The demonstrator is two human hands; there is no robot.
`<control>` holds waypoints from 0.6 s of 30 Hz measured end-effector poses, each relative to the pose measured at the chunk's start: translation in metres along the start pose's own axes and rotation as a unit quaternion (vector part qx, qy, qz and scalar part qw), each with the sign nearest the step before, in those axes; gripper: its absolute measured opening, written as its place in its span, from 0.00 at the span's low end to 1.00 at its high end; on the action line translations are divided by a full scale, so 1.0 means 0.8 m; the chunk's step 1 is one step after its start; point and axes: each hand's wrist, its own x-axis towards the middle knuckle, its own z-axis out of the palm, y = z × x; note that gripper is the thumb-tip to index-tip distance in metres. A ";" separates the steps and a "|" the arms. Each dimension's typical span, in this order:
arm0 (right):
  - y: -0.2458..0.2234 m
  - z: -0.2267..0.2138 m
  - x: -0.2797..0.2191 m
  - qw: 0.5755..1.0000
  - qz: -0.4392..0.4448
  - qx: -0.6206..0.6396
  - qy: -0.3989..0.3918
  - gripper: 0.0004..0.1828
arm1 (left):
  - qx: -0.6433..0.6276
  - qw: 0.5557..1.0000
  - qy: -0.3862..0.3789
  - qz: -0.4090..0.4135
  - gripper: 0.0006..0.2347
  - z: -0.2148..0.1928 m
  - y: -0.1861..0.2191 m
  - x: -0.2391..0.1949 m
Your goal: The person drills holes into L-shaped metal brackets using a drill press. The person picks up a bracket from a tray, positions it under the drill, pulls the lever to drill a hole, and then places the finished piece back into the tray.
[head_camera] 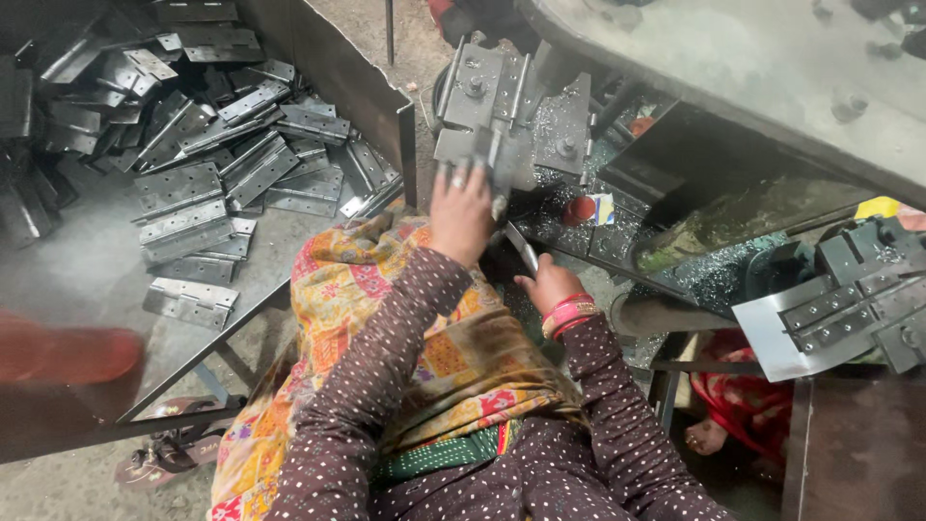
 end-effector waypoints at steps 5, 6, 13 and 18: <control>-0.003 -0.007 -0.003 1.000 0.001 0.001 -0.011 0.29 | 0.029 0.998 0.042 -0.030 0.20 0.029 0.030 0.016; -0.004 -0.011 -0.005 1.000 0.001 0.001 -0.013 0.29 | 0.019 0.999 0.025 -0.039 0.19 0.037 0.032 0.029; -0.020 -0.036 -0.006 0.998 0.029 -0.017 -0.054 0.32 | -0.014 0.996 -0.043 -0.072 0.17 0.058 0.045 0.056; -0.022 -0.035 0.001 0.996 0.040 -0.033 -0.073 0.33 | 0.004 0.997 -0.010 -0.072 0.19 0.046 0.049 0.040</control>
